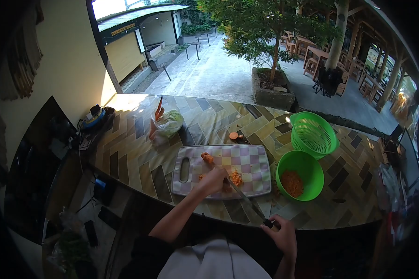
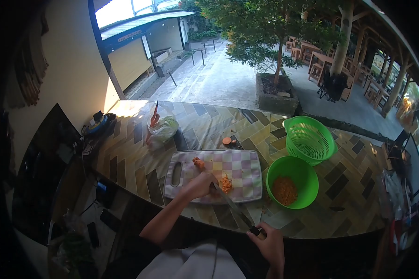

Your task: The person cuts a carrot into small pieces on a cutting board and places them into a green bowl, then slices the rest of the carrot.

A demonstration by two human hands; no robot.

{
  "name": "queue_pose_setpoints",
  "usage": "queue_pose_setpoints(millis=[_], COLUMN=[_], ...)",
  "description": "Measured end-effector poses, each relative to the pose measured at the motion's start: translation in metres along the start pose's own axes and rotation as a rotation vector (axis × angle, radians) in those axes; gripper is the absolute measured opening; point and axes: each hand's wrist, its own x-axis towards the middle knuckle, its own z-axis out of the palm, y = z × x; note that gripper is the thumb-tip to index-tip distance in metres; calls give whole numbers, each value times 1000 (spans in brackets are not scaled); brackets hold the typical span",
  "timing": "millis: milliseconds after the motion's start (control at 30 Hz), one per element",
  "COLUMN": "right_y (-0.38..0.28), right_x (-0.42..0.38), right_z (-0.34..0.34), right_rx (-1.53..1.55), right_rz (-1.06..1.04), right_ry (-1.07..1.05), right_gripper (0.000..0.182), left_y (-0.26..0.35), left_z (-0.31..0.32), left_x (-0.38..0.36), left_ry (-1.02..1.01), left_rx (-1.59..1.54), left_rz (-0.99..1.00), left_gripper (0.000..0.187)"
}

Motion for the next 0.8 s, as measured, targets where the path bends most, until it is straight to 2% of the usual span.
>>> queue_pose_setpoints(millis=[33,133,233,533,633,733,800], right_y=[-1,-4,-2,-3,-5,-3,-4], right_x=[-1,-2,-3,-2,-4,-5,-6], right_z=[-1,-3,-5,-2,-2,-1,-1], right_rx=[-9,-21,-19,-44,-35,-14,11], right_rz=[7,23,34,5,6,14,18], right_ry=[-7,-16,-8,-15,-24,-23,-16], right_gripper=[34,38,37,38,38,36,33], left_y=[10,-5,-14,-11,-12,-22,-24], left_z=[-4,1,3,5,9,15,17], left_x=[-6,-9,-18,-32,-34,-34,-31], left_ry=[1,145,231,221,256,351,346], left_rx=[4,-66,-16,33,139,83,77], left_rz=[-16,145,106,44,89,188,198], left_gripper=[22,9,10,13,16,15,14])
